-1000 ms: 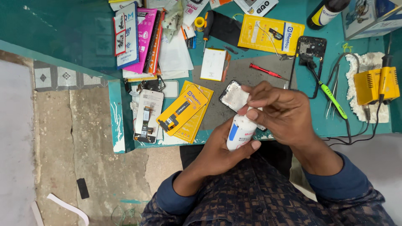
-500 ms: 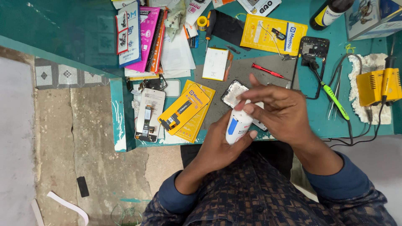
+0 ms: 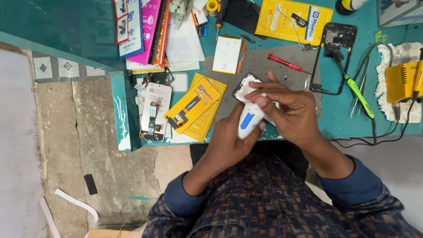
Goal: The person applies adhesive from a tube along the edges of a phone back cover. They then place a new battery into the cover and press it down.
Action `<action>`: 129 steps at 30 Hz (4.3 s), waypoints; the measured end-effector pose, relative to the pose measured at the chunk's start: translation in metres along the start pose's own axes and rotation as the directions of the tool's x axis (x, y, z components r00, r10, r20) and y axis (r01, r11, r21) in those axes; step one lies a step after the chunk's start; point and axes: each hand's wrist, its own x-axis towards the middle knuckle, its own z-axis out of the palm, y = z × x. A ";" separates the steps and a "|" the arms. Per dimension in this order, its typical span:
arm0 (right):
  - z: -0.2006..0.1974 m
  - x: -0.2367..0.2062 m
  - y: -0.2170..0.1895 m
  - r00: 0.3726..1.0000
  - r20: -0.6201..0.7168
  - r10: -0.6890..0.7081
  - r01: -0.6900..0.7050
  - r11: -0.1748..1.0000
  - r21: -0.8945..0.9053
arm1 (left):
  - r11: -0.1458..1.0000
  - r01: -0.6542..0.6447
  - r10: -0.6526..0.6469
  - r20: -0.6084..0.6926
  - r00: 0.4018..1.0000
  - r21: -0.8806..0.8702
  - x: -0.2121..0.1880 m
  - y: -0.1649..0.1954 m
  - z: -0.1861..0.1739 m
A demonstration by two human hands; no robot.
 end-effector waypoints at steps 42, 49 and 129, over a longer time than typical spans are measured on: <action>-0.003 -0.058 0.029 0.984 -0.160 0.075 -0.162 0.744 -0.648 | 0.739 0.098 -0.396 -0.313 0.863 -0.666 0.017 -0.090 0.053; 0.005 -0.063 0.000 0.980 -0.136 -0.143 0.007 0.714 -0.700 | 0.522 0.046 -0.483 -0.251 0.839 -0.851 0.033 -0.064 0.050; 0.017 -0.060 -0.007 0.969 -0.032 -0.246 0.127 0.603 -0.788 | 0.317 -0.086 -0.519 -0.248 0.818 -0.945 0.015 -0.069 0.035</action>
